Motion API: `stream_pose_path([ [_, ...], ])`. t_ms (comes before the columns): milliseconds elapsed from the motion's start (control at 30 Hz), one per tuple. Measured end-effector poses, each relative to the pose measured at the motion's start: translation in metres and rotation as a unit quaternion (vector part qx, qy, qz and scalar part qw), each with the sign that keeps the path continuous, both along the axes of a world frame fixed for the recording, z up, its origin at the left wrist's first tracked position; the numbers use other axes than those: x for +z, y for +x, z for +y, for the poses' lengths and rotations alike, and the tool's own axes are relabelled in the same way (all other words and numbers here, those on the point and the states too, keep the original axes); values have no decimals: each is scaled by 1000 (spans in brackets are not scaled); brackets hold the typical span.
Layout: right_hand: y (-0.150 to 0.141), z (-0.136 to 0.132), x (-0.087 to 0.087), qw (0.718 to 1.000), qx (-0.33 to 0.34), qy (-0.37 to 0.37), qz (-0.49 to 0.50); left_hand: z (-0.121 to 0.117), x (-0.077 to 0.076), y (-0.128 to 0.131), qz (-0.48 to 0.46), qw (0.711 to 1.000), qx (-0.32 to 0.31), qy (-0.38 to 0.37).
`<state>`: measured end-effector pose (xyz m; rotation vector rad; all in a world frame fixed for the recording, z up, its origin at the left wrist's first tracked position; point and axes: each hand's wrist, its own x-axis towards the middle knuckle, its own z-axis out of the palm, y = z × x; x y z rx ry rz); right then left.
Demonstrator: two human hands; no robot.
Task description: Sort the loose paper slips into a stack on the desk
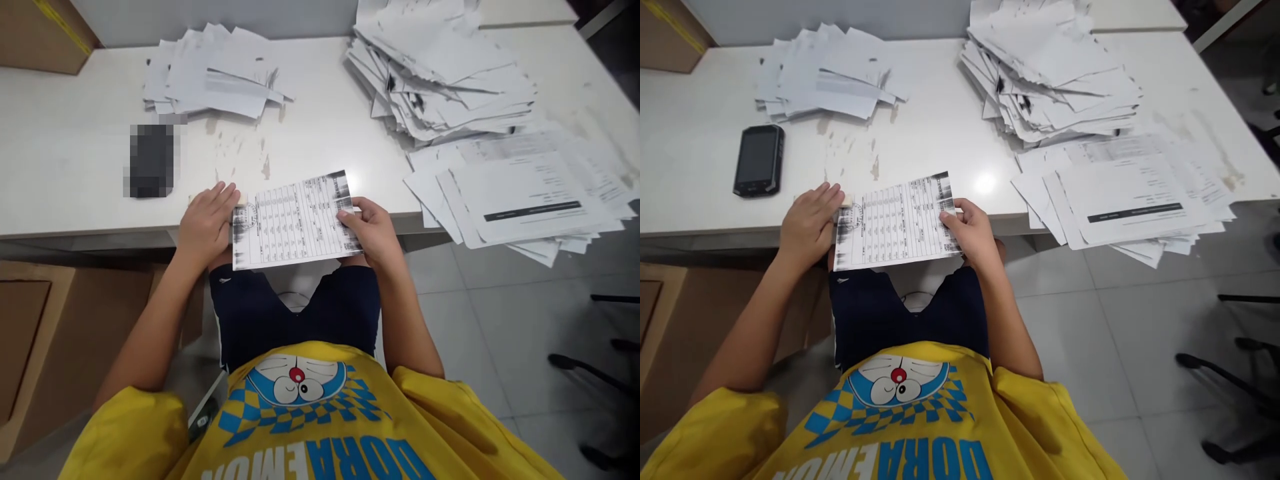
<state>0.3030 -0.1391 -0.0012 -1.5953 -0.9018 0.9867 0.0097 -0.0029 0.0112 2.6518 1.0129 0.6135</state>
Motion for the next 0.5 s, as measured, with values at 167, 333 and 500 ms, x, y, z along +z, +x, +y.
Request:
stream_pose_path([
  [167,11,-2,31,996,16,5,-87,4,-6,-4,11,991,-14,129],
  [333,51,12,58,975,-82,139,-150,23,-35,-7,-50,980,-3,192],
  [500,64,141,41,958,-89,218,-164,33,-66,-3,-105,955,27,276],
])
